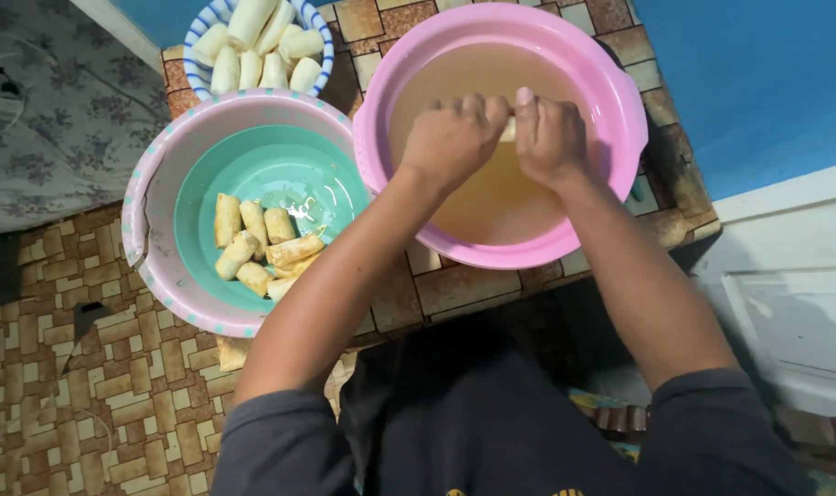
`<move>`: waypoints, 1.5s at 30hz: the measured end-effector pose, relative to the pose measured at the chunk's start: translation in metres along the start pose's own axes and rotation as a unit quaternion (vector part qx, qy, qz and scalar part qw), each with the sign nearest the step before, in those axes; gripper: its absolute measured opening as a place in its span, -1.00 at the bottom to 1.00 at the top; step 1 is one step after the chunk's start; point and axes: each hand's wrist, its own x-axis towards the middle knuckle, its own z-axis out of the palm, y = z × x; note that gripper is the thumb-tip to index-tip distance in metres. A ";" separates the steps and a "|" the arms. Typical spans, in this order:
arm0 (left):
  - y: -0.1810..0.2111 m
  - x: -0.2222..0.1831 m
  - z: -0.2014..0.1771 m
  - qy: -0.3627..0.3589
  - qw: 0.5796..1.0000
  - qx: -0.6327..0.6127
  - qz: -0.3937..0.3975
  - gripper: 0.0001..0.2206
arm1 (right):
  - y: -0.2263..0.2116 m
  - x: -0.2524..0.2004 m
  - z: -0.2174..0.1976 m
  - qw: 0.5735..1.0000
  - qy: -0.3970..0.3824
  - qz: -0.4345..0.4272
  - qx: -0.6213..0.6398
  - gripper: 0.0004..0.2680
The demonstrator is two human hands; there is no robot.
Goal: The person is peeling and washing pieces of cassava in a bowl of water and then placing them into a separate bowl.
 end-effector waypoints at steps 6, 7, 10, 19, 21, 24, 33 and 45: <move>-0.016 0.018 -0.036 -0.398 0.859 -0.252 -0.200 -0.77 | 0.013 -0.002 0.009 0.962 0.006 -0.213 -0.168 -0.69; -0.017 0.018 -0.024 -0.398 0.860 -0.252 -0.196 -0.77 | 0.013 -0.003 0.008 0.962 0.007 -0.211 -0.171 -0.69; -0.023 0.014 0.004 -0.408 0.879 -0.187 -0.160 -0.78 | 0.009 -0.004 0.007 0.969 -0.023 -0.189 -0.158 -0.70; -0.036 0.001 -0.005 -0.358 0.913 -0.133 -0.144 -0.85 | 0.011 -0.005 0.008 0.948 -0.148 -0.121 -0.253 -0.71; -0.030 0.002 -0.043 -0.308 0.929 -0.169 -0.114 -0.71 | 0.023 -0.005 0.012 0.958 -0.010 -0.169 -0.231 -0.74; -0.033 -0.005 -0.051 -0.210 0.894 -0.379 -0.115 -0.64 | 0.047 -0.005 0.014 0.976 0.039 -0.141 -0.159 -0.73; -0.019 -0.006 -0.045 -0.028 0.757 -0.644 -0.108 -0.72 | 0.016 0.000 -0.006 0.979 0.093 -0.183 -0.014 -0.73; -0.025 -0.009 -0.034 -0.188 0.753 -0.627 -0.061 -0.71 | -0.012 0.004 -0.026 0.981 0.064 -0.181 0.004 -0.83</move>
